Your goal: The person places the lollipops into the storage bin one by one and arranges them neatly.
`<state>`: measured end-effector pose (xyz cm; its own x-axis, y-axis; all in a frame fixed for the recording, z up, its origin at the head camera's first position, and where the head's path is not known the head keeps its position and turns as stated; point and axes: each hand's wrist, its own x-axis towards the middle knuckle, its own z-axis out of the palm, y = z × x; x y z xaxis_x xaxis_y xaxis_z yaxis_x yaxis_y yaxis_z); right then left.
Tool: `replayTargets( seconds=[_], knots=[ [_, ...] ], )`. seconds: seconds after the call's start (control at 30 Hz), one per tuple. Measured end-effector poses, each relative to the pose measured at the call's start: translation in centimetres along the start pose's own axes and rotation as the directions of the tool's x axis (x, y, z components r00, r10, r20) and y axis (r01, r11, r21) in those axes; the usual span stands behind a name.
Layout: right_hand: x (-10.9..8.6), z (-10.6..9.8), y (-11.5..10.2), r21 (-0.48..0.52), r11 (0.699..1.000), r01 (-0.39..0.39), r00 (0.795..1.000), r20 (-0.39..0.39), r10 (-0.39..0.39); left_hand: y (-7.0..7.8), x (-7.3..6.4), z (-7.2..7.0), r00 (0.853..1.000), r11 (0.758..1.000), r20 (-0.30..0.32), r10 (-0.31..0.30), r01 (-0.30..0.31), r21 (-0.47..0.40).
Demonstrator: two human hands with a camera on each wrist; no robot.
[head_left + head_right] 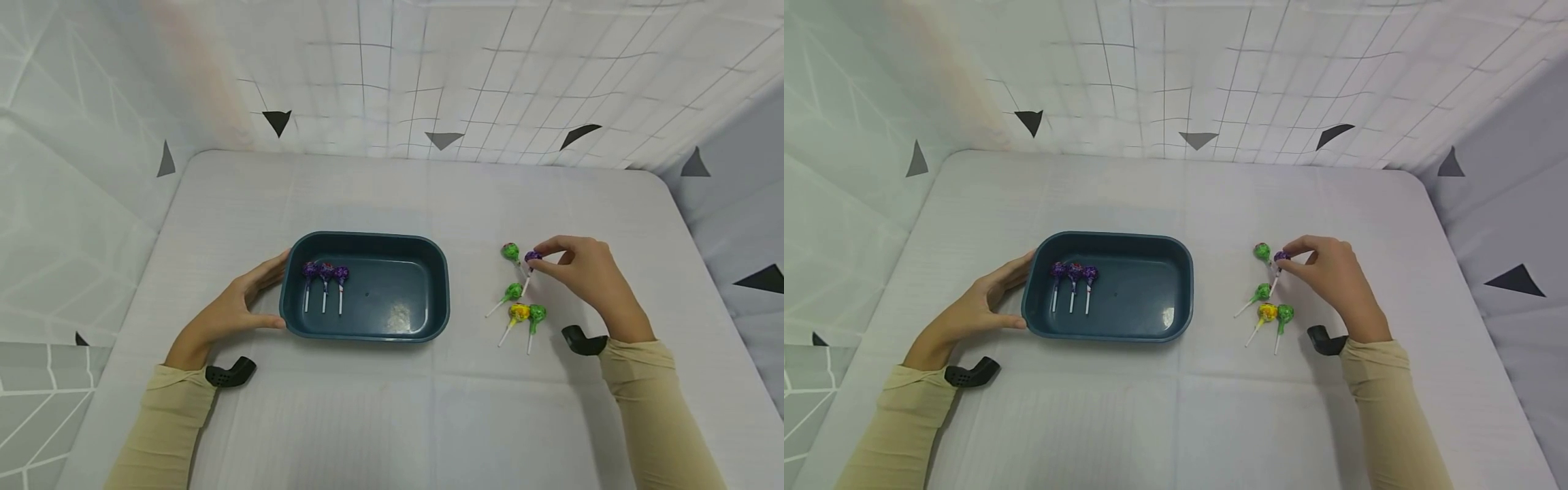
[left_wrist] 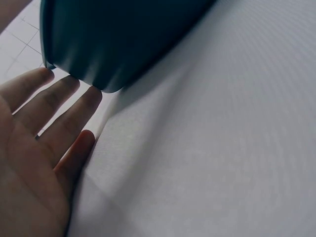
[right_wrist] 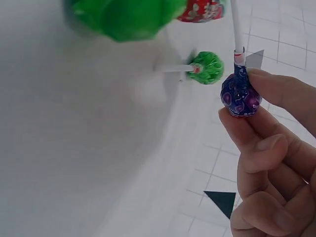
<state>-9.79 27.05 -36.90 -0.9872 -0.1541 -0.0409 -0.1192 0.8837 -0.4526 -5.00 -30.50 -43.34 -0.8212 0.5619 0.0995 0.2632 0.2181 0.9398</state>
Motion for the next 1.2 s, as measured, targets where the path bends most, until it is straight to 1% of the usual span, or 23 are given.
replayTargets(
  seconds=[0.23, 0.37, 0.53, 0.6, 0.77, 1.2],
  knots=[
    [0.2, -0.3, -1.3, 0.006, 1.0, 0.014, 1.0, 0.003, -0.014, 0.1, 0.0, 0.0, 1.0, 1.0, 0.002, -0.008, 0.008, -0.006],
    [0.4, -0.4, -2.1, 0.015, 1.0, 0.006, 1.0, 0.007, -0.006, 0.1, 0.0, 0.0, 1.0, 1.0, 0.003, -0.004, 0.004, -0.013],
    [0.8, -0.5, -3.1, 0.027, 1.0, 0.016, 1.0, 0.007, -0.016, 0.0, 0.1, -0.1, 1.0, 1.0, 0.002, 0.003, -0.003, -0.012],
    [0.9, -0.5, -3.5, 0.027, 0.999, 0.022, 1.0, 0.01, -0.022, 0.0, 0.1, -0.1, 1.0, 1.0, 0.001, -0.003, 0.003, -0.013],
    [1.3, -0.5, -4.6, 0.023, 0.999, 0.029, 0.999, 0.033, -0.03, 0.1, 0.0, 0.0, 1.0, 1.0, 0.001, -0.018, 0.018, -0.013],
    [2.2, -0.7, -7.4, 0.056, 0.997, 0.057, 0.995, 0.081, -0.061, 0.1, 0.1, 0.0, 1.0, 1.0, -0.008, -0.021, 0.021, -0.012]
  ],
)
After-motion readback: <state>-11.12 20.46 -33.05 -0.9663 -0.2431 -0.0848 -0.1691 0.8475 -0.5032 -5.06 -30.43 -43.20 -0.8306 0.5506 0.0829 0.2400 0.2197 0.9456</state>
